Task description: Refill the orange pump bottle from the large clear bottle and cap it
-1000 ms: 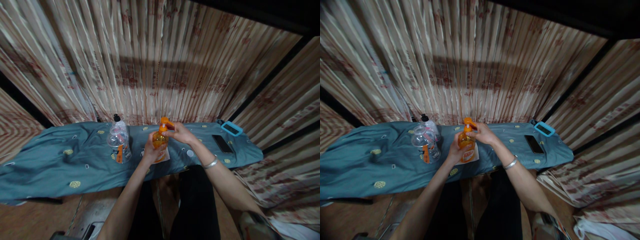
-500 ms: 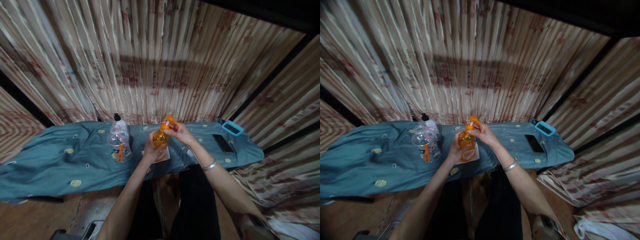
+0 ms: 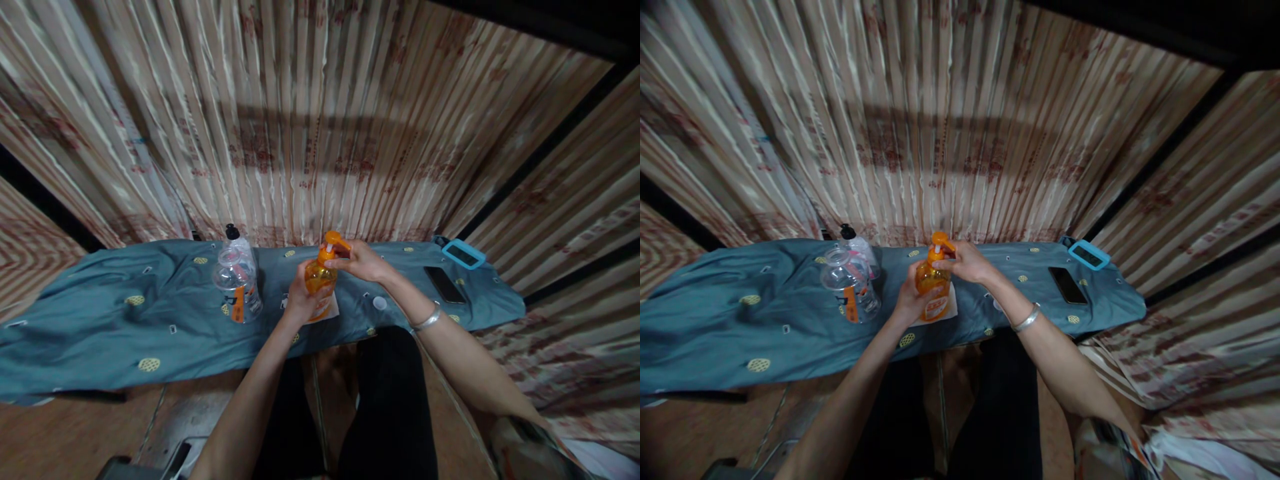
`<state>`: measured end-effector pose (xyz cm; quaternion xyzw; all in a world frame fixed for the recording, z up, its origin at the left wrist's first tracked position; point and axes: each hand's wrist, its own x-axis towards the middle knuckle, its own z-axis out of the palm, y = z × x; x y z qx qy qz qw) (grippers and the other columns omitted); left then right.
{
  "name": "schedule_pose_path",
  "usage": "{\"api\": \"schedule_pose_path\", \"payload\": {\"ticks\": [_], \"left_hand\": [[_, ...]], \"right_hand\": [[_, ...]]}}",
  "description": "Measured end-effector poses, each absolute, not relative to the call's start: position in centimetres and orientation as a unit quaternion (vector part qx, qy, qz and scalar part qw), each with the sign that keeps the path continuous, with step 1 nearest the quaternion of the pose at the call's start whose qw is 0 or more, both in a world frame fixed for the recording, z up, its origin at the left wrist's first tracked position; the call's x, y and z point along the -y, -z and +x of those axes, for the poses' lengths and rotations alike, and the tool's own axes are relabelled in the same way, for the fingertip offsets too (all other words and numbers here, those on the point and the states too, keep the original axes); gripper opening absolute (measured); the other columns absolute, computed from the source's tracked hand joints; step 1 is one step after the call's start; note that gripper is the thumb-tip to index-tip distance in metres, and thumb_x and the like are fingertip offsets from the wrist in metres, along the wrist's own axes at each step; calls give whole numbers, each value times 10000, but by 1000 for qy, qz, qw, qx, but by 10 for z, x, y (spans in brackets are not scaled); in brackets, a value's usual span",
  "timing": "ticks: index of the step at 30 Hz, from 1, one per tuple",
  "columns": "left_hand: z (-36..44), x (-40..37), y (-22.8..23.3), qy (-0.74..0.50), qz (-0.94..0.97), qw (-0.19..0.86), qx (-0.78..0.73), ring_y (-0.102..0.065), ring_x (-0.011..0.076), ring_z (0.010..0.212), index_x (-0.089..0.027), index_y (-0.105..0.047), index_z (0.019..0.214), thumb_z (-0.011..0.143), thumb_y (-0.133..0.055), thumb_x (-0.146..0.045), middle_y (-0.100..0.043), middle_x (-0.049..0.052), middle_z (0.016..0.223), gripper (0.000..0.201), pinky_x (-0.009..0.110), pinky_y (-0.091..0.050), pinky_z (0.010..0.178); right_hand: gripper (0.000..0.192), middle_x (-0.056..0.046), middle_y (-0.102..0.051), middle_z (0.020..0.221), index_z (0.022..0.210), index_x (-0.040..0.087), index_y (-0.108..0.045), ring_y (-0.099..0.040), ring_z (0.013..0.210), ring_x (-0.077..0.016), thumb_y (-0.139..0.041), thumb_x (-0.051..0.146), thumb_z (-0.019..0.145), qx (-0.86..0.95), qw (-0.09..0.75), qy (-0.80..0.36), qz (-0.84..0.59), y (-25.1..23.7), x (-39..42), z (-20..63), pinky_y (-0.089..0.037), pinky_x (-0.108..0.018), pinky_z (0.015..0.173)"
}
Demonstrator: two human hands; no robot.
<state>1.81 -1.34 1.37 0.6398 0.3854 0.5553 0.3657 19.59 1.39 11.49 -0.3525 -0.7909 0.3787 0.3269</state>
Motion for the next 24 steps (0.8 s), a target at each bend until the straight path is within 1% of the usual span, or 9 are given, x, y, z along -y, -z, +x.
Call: {"api": "schedule_pose_path", "payload": {"ticks": [5,9,15,20,22,24], "left_hand": [[20,13,-13,-558,637,363,-389,-685,253,1062,-222,-485,1265,711,-810,-344,-684,73,1195,654,414,-558,932],[19,12,-13,-561,639,365,-379,-685,262,1063,-218,-489,1253,704,-816,-358,-685,77,1176,654,420,-553,940],[19,14,-14,-552,636,364,-398,-678,254,1070,-228,-493,1248,701,-815,-328,-685,66,1182,643,419,-542,949],[21,14,-13,-561,626,366,-398,-682,252,1045,-226,-502,1242,694,-823,-379,-689,71,1169,653,406,-549,927],[21,14,-12,-565,624,366,-396,-682,249,1055,-229,-505,1242,696,-819,-379,-687,68,1178,648,406,-549,937],[21,14,-11,-567,623,367,-394,-681,248,1065,-236,-501,1247,696,-816,-378,-686,63,1184,650,408,-548,945]], "right_hand": [[315,-79,-681,1236,1219,187,-646,-688,1057,-255,-681,366,963,812,295,-345,-368,-118,-16,197,-576,-486,903],[313,-79,-682,1232,1220,188,-646,-688,1057,-254,-684,359,961,828,272,-302,-386,-124,-14,197,-576,-486,902],[325,-78,-675,1244,1231,189,-640,-691,1039,-252,-677,371,965,843,236,-230,-425,-137,-9,193,-587,-469,875],[281,-55,-701,1150,1148,177,-670,-702,968,-236,-679,388,962,835,218,-154,-480,-141,-2,184,-593,-439,837],[259,-46,-711,1096,1098,175,-679,-704,931,-222,-680,393,960,824,224,-126,-505,-139,2,178,-592,-428,823],[259,-43,-714,1070,1090,175,-678,-704,913,-215,-676,401,962,808,243,-107,-526,-135,7,173,-590,-425,819]]}}
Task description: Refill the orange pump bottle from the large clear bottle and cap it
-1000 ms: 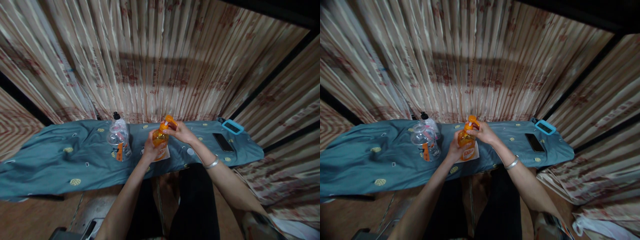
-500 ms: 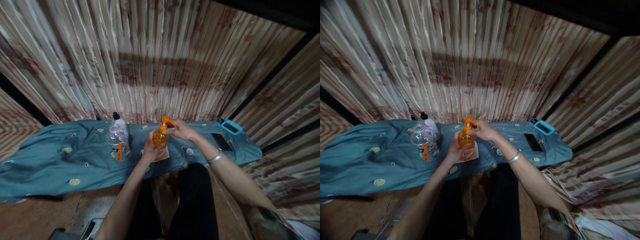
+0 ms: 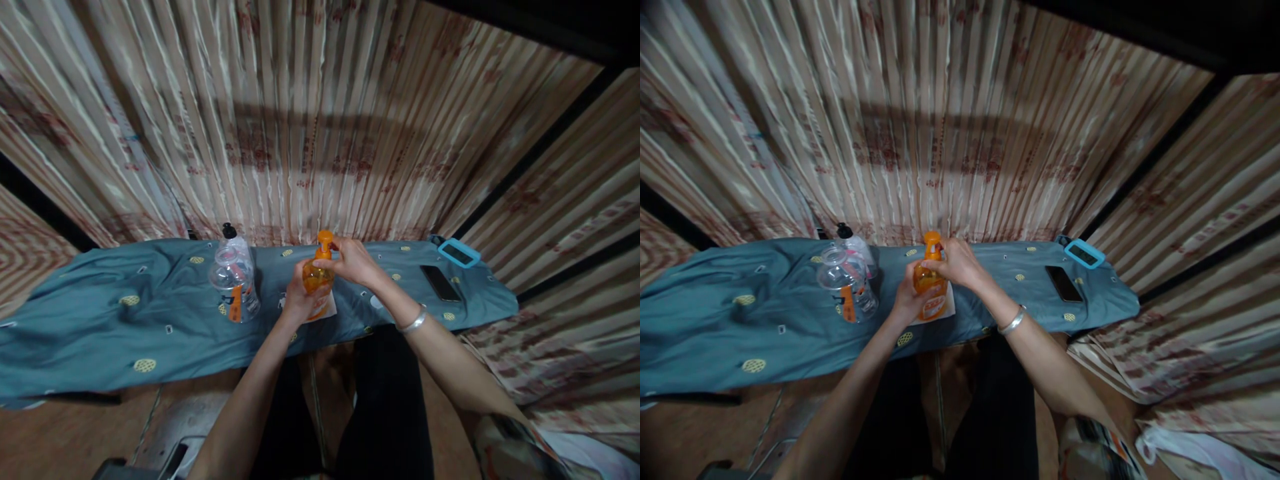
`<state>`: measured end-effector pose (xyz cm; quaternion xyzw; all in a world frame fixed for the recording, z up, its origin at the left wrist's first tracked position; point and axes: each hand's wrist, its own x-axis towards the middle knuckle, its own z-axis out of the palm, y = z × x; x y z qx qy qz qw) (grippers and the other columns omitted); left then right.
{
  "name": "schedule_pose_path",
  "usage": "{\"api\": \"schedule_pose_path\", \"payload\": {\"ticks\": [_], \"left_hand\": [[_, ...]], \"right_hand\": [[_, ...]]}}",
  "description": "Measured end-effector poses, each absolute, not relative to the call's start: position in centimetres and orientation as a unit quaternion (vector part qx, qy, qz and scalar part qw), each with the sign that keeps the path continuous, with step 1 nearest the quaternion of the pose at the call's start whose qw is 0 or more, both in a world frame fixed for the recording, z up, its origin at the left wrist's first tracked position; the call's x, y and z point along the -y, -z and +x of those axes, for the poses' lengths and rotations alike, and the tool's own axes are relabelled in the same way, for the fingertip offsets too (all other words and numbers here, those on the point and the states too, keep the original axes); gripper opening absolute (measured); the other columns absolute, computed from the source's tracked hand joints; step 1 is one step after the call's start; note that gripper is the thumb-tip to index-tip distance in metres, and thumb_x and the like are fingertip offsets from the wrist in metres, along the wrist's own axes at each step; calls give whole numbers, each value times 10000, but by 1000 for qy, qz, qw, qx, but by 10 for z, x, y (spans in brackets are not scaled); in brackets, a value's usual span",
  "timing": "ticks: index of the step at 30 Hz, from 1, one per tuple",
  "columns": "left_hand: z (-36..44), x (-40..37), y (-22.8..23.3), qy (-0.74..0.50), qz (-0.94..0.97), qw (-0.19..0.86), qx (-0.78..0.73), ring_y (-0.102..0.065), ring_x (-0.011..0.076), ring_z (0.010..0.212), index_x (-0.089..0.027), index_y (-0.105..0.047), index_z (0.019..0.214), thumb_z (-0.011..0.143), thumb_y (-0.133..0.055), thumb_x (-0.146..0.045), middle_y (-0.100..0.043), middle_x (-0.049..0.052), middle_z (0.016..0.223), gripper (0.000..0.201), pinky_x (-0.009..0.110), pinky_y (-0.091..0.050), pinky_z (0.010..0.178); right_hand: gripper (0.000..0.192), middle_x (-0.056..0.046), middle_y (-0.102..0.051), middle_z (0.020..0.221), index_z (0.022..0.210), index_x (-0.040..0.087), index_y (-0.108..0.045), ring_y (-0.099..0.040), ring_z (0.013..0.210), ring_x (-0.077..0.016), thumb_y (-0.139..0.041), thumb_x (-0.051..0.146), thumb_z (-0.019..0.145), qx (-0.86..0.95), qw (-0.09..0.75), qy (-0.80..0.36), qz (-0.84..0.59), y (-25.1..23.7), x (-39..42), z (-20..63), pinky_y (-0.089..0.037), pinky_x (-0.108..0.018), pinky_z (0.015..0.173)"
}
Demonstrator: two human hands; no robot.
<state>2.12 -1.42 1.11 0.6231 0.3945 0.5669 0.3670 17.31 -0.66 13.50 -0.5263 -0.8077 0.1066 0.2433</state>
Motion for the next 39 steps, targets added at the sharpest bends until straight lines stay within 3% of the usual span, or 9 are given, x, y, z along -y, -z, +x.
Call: {"api": "schedule_pose_path", "payload": {"ticks": [6,14,20,24,28,32,39], "left_hand": [[20,13,-12,-565,631,365,-386,-691,247,1038,-227,-502,1246,705,-811,-374,-698,60,1141,640,402,-563,912],[20,14,-16,-559,637,364,-387,-681,254,1078,-221,-498,1252,701,-816,-348,-686,72,1185,649,420,-552,951],[20,15,-16,-554,631,362,-405,-692,251,1060,-217,-500,1242,704,-799,-282,-685,69,1154,619,410,-562,937],[20,14,-13,-560,631,358,-400,-686,256,1083,-225,-498,1234,699,-815,-333,-678,73,1181,632,418,-557,954],[20,13,-12,-569,632,353,-390,-685,257,1084,-229,-494,1241,712,-813,-362,-676,74,1197,632,423,-557,954],[20,14,-13,-565,637,357,-385,-692,257,1051,-222,-491,1253,718,-814,-392,-687,72,1164,648,421,-562,932],[21,15,-12,-561,628,361,-401,-693,263,1063,-229,-500,1234,703,-811,-313,-688,69,1170,621,434,-559,949]], "right_hand": [[294,-55,-707,1106,1149,181,-661,-702,937,-221,-674,408,962,773,306,-118,-543,-119,14,169,-588,-439,834],[272,-58,-710,1142,1152,174,-667,-709,970,-230,-673,376,969,799,338,-222,-445,-112,1,181,-594,-445,849],[331,-80,-681,1221,1220,191,-640,-682,1058,-256,-679,391,960,744,397,-160,-513,-95,9,169,-567,-490,907],[327,-76,-686,1200,1201,190,-647,-683,1042,-254,-685,401,954,743,386,-150,-525,-97,14,169,-564,-491,906],[372,-88,-667,1273,1273,202,-620,-676,1094,-268,-689,382,954,796,349,-196,-454,-109,12,182,-564,-503,927],[323,-78,-682,1247,1231,193,-646,-685,1073,-263,-675,375,966,825,321,-217,-412,-115,6,190,-565,-498,925],[307,-76,-683,1215,1203,189,-648,-687,1042,-249,-684,371,959,757,384,-178,-497,-91,9,173,-579,-474,888]]}}
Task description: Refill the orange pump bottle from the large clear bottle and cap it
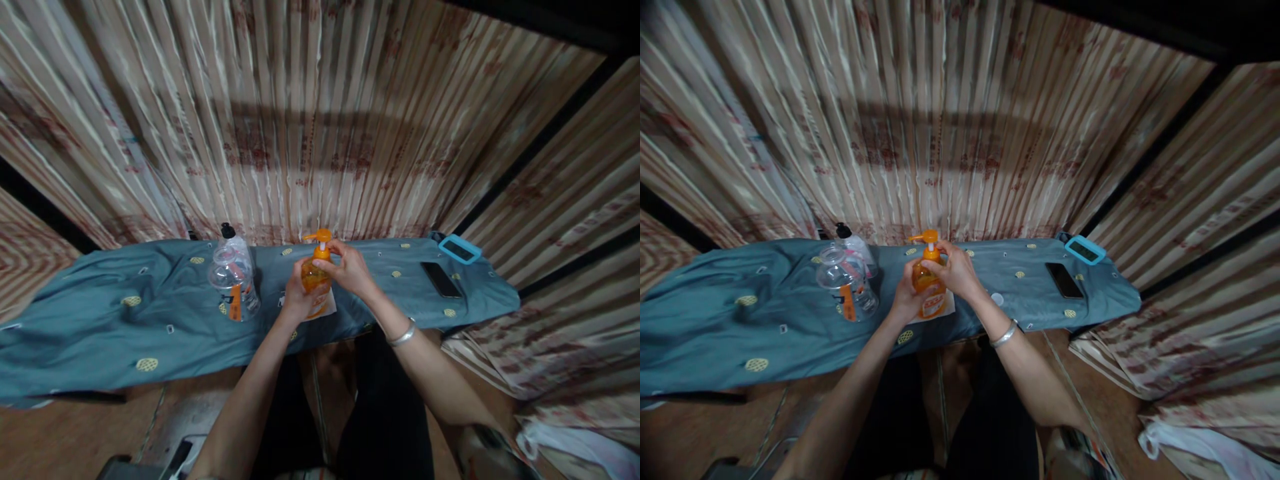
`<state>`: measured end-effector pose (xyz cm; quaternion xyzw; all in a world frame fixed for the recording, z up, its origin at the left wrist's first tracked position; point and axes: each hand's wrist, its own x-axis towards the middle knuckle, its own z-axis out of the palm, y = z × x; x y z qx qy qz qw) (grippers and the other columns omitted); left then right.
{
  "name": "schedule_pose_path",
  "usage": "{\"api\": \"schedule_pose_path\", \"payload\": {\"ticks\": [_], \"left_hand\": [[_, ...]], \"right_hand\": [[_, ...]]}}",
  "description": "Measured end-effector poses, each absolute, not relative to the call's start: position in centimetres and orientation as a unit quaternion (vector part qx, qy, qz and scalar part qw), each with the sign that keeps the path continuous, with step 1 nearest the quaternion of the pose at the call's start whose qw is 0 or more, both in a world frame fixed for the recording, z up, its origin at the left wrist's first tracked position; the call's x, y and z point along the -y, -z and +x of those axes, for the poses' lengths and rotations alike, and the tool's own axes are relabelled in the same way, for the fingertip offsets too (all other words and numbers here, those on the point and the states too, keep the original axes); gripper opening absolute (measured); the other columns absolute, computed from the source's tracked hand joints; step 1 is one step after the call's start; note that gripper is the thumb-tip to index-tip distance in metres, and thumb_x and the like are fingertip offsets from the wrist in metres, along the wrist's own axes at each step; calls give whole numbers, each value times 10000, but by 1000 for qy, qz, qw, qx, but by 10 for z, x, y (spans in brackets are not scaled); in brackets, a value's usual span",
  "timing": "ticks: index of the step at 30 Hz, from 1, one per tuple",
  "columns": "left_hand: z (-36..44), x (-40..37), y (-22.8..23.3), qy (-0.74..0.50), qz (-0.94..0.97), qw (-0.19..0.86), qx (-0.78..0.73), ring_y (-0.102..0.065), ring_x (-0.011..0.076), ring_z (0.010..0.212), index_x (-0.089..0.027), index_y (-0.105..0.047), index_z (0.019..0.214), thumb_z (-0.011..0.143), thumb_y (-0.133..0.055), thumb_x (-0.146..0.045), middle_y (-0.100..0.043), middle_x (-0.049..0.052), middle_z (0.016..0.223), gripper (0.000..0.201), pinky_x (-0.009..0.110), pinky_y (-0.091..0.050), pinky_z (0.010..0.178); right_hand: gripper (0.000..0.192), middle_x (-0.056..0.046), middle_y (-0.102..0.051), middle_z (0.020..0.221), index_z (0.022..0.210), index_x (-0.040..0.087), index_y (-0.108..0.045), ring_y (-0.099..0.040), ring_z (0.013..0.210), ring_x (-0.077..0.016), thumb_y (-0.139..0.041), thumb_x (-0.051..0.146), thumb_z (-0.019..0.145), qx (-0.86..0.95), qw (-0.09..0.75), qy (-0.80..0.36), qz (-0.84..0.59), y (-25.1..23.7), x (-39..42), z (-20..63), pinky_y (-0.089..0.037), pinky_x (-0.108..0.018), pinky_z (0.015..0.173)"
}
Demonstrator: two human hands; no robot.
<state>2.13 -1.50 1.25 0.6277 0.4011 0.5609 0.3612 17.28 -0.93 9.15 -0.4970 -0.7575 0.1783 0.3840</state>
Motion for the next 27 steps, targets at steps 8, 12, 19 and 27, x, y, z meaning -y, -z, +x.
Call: {"api": "schedule_pose_path", "payload": {"ticks": [8,12,19,27], "left_hand": [[21,17,-17,-558,629,363,-402,-700,268,1051,-216,-510,1220,713,-819,-327,-685,58,1154,605,419,-570,930],[20,16,-18,-559,634,361,-394,-693,269,1062,-216,-513,1229,700,-825,-343,-688,75,1167,627,442,-563,945],[21,14,-11,-568,632,356,-389,-683,269,1076,-220,-500,1247,699,-825,-385,-681,77,1181,658,439,-553,959],[21,13,-10,-574,625,366,-382,-689,252,1026,-231,-508,1221,701,-826,-367,-685,61,1159,625,422,-565,912]], "right_hand": [[363,-86,-668,1258,1263,201,-623,-681,1067,-260,-683,389,958,750,393,-178,-502,-94,17,173,-571,-492,908],[349,-87,-665,1284,1264,199,-629,-675,1104,-269,-681,366,962,806,351,-211,-427,-110,8,185,-563,-505,934],[291,-68,-699,1178,1181,186,-658,-696,1017,-242,-683,373,961,797,329,-167,-478,-112,8,179,-577,-472,889],[321,-74,-689,1203,1218,191,-643,-696,1013,-241,-678,383,963,793,309,-125,-509,-113,10,176,-585,-462,871]]}}
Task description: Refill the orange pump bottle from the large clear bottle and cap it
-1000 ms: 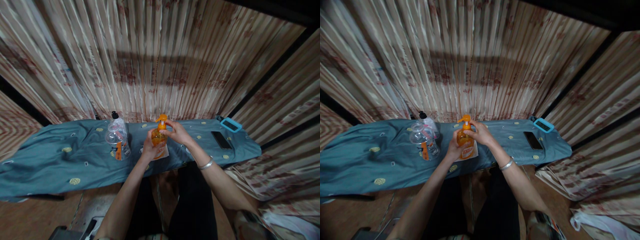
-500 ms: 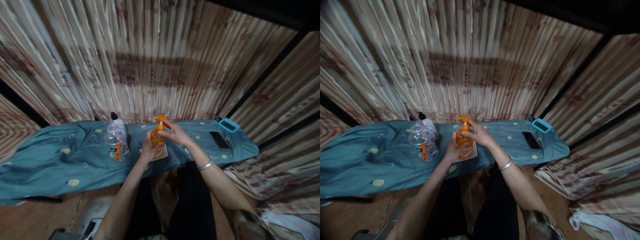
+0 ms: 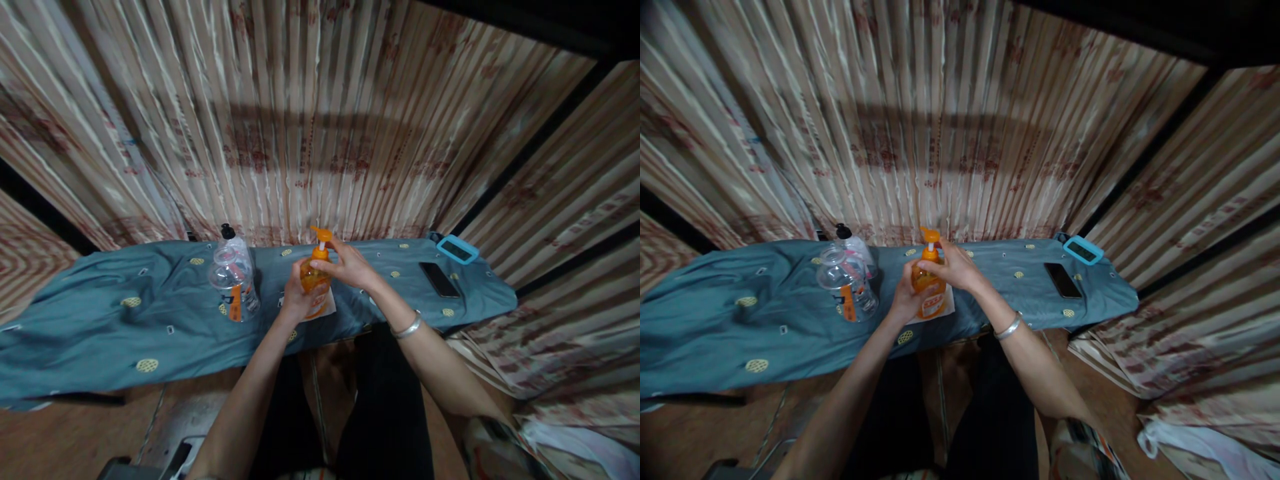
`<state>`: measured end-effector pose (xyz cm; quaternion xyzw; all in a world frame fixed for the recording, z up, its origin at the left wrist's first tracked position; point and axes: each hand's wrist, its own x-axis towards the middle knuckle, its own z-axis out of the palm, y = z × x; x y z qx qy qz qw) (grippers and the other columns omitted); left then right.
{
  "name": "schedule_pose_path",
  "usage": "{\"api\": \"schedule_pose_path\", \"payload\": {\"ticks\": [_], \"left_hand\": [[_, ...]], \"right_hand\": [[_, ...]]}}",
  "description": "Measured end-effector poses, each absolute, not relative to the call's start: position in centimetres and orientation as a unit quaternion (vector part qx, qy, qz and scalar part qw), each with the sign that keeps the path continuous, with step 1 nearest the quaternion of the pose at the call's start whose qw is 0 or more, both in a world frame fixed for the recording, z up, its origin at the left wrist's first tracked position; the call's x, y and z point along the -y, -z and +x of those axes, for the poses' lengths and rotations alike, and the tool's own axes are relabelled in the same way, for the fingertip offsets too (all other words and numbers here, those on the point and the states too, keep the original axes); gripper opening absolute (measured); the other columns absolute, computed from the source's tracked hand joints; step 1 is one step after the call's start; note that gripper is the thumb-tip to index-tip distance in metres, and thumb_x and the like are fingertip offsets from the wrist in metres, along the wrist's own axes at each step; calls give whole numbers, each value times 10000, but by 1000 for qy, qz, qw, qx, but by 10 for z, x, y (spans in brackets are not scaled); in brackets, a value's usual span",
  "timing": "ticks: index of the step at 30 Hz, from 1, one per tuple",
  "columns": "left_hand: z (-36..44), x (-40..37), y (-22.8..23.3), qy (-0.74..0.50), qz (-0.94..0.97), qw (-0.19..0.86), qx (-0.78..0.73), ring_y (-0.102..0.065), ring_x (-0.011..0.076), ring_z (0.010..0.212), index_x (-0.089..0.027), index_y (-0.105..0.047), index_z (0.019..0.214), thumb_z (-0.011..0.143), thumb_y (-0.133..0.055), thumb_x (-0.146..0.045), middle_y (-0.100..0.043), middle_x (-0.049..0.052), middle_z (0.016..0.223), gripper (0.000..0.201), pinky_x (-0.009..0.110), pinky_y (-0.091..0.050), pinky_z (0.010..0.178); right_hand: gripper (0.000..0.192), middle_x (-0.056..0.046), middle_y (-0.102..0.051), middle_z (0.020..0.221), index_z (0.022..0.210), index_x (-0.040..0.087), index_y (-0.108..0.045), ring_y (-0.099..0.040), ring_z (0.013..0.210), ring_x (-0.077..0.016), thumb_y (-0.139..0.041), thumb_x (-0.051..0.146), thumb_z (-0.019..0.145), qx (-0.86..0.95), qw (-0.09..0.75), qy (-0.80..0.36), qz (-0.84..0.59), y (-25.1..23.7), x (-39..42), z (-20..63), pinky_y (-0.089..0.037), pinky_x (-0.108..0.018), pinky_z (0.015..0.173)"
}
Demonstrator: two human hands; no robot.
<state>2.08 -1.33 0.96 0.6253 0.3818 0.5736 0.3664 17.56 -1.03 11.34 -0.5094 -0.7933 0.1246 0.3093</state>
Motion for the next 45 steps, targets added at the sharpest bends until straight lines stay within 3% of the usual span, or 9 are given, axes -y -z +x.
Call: {"api": "schedule_pose_path", "payload": {"ticks": [4,11,18,25,34,40,45], "left_hand": [[23,14,-10,-579,615,370,-388,-689,259,1042,-216,-512,1236,683,-837,-348,-686,66,1150,655,418,-559,926],[24,16,-11,-579,607,365,-403,-696,243,1000,-231,-527,1202,697,-808,-307,-696,48,1116,583,393,-560,893],[25,16,-12,-579,616,373,-383,-690,241,1028,-237,-517,1227,696,-813,-292,-693,47,1151,611,388,-554,910],[24,17,-13,-583,601,367,-405,-692,240,1030,-233,-529,1200,685,-817,-303,-695,61,1143,594,391,-553,921],[26,16,-13,-589,594,381,-394,-694,239,1018,-239,-536,1199,664,-820,-257,-702,50,1132,606,392,-557,916],[24,14,-12,-587,592,380,-402,-696,249,1030,-245,-525,1205,664,-808,-246,-695,49,1121,610,411,-558,935],[23,15,-12,-586,603,378,-387,-685,243,1033,-251,-525,1207,687,-800,-267,-696,48,1150,588,429,-544,949]], "right_hand": [[264,-55,-710,1122,1133,175,-671,-708,940,-218,-682,376,962,805,300,-124,-497,-110,8,177,-596,-433,828],[310,-87,-663,1275,1190,195,-657,-651,1138,-277,-685,393,954,740,393,-69,-541,-92,15,160,-534,-524,966],[290,-68,-701,1180,1193,181,-656,-707,993,-234,-678,362,967,791,362,-147,-471,-99,7,177,-596,-449,852],[316,-81,-674,1236,1199,194,-649,-673,1071,-258,-680,395,958,732,409,-85,-538,-89,12,157,-559,-494,919],[280,-62,-703,1152,1162,179,-662,-705,965,-226,-679,377,965,762,373,-125,-515,-89,5,167,-596,-438,834],[336,-92,-652,1301,1225,202,-645,-648,1146,-281,-682,399,955,717,416,-73,-555,-82,8,150,-533,-528,970],[313,-78,-688,1221,1218,188,-645,-697,1027,-243,-677,371,967,763,393,-133,-495,-88,7,168,-588,-466,876]]}}
